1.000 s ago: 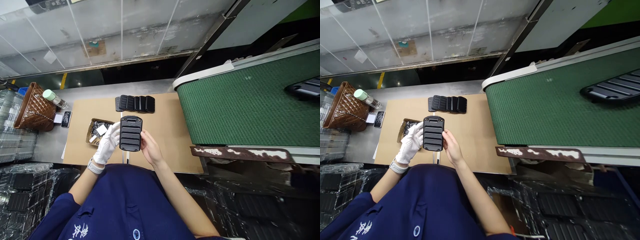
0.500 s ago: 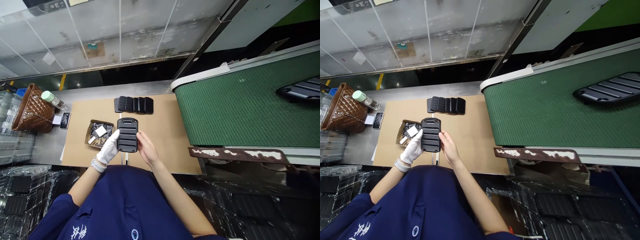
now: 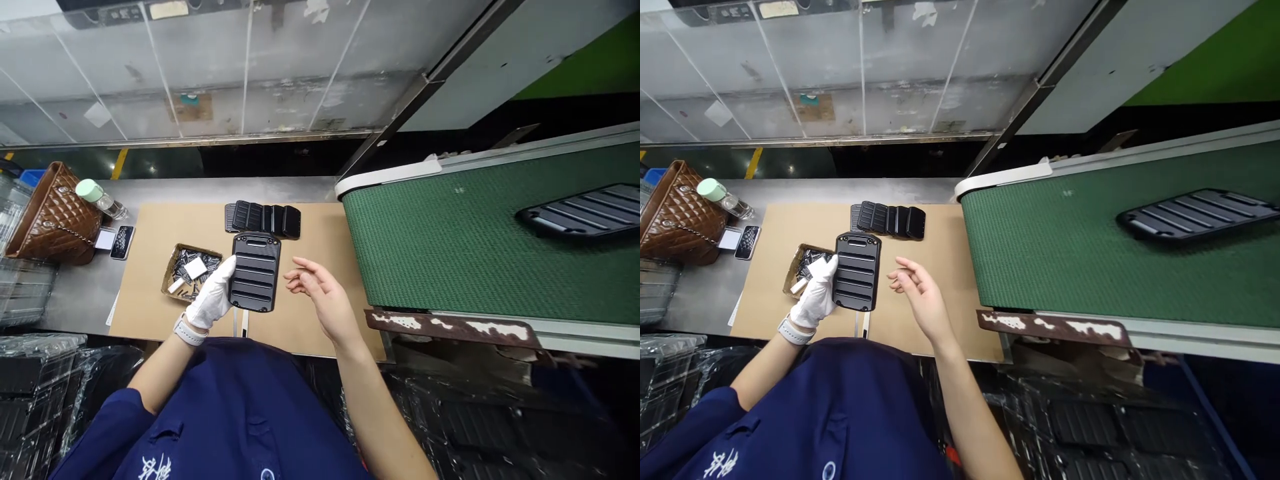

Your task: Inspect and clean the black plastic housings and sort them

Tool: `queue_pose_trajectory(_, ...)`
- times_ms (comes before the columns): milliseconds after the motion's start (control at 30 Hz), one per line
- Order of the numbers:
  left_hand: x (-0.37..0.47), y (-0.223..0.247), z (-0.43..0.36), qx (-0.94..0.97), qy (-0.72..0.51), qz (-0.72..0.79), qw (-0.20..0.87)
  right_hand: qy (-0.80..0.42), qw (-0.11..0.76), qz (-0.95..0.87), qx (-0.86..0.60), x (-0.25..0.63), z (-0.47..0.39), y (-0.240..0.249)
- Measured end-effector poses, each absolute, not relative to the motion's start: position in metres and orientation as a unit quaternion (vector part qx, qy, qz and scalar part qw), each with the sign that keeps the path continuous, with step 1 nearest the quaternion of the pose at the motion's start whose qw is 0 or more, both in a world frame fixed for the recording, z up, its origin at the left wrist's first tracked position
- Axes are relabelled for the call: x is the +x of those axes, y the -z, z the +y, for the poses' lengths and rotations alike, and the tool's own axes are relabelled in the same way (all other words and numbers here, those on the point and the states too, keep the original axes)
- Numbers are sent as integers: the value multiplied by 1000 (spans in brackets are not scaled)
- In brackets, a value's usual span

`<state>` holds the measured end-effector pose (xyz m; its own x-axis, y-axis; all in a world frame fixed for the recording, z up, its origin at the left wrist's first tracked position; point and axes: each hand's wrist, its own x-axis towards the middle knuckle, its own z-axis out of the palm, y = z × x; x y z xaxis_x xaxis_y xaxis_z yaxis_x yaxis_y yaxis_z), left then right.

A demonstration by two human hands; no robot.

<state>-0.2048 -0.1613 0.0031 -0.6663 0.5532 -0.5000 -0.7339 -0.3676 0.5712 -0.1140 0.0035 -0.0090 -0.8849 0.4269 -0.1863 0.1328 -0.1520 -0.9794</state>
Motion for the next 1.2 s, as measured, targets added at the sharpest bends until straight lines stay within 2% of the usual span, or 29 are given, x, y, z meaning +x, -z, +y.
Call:
queue_pose_trajectory(133,-200,-19,-164,-57,-827,402,389,-743,66,-642,-179,-114,-17,-7)
queue_pose_trajectory(367,-195,-34,-170,-27,-840,386,382,-760,75,-619,-184,-115,-27,-18)
queue_pose_trajectory(800,-194,-31,-172,-24,-845,388,367,-769,81,-610,-174,-111,-31,-18)
queue_pose_trajectory(1200,-222,-5,-159,-199,-844,363,340,-776,74,-590,-210,-146,-31,29)
